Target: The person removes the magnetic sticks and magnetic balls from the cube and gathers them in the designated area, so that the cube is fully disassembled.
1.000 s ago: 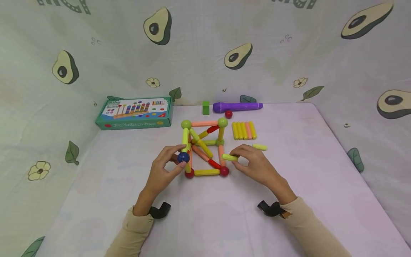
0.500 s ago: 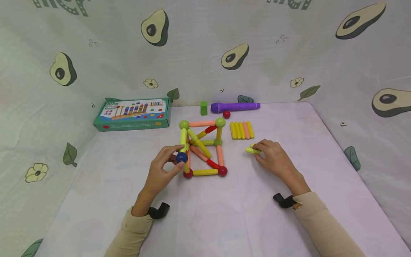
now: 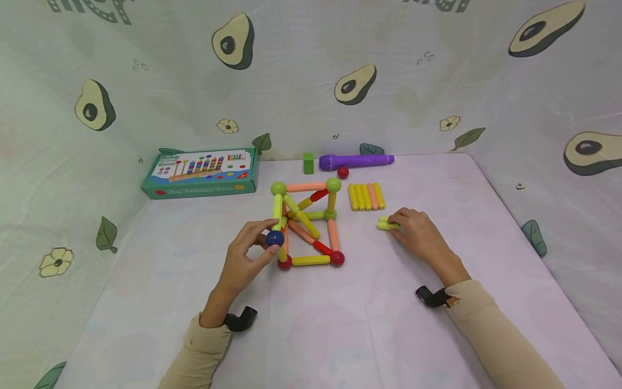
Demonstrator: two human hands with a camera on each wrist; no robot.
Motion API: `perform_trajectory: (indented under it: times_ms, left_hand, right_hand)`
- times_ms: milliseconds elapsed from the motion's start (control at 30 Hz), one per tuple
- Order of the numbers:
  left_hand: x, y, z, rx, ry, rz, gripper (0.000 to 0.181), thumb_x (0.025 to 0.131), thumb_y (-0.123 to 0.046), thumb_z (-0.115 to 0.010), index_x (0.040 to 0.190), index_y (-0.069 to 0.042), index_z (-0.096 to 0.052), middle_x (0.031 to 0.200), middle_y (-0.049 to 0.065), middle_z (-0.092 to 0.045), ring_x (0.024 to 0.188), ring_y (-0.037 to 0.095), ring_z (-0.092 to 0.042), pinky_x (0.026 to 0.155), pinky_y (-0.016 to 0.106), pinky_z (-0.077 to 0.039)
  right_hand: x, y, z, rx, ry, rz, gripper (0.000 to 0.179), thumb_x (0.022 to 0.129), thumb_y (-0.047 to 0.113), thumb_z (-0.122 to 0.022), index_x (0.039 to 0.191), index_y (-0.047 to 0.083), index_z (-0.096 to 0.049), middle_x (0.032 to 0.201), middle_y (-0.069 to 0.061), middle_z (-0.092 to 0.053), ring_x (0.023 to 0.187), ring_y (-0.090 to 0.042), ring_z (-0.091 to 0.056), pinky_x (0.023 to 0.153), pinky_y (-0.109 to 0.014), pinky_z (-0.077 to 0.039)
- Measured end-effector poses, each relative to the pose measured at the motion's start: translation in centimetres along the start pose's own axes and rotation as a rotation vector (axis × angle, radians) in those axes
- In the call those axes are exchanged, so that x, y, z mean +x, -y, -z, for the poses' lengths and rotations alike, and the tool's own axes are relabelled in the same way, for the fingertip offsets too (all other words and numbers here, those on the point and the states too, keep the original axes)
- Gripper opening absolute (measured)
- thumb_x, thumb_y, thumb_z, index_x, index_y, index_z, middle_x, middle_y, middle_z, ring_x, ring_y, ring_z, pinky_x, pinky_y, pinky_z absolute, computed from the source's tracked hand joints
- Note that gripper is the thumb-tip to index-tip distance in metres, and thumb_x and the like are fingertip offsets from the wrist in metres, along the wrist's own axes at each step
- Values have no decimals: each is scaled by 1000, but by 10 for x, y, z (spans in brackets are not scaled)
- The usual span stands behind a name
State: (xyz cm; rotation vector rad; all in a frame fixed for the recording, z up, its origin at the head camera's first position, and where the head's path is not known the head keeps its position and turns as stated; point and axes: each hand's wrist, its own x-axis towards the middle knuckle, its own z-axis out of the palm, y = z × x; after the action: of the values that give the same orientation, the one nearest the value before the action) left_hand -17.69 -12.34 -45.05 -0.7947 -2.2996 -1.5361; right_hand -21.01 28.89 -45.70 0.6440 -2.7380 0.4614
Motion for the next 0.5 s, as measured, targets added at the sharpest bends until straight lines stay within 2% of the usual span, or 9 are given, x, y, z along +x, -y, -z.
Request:
perform_trajectory:
  times_ms: [300, 500]
  left_hand:
    - [1, -1, 0, -4, 8, 5, 52, 93, -18, -74, 142, -22, -56, 126, -1, -55, 92, 14, -60, 82, 36, -56]
    - [1, -2, -1, -8, 3, 4, 54, 90, -15, -76, 141, -19, -56, 127, 1, -55, 91, 16, -61, 81, 39, -56]
  right_hand:
    - [1, -8, -2, 22, 9, -53, 20, 78, -8, -80, 94, 1, -71, 112, -18, -68, 109, -39, -57, 88, -57, -42]
    - [2, -8, 0, 38, 32, -31, 23, 79, -8, -79, 98, 3, -71, 114, -17, -65, 109, -37, -56, 85, -53, -37]
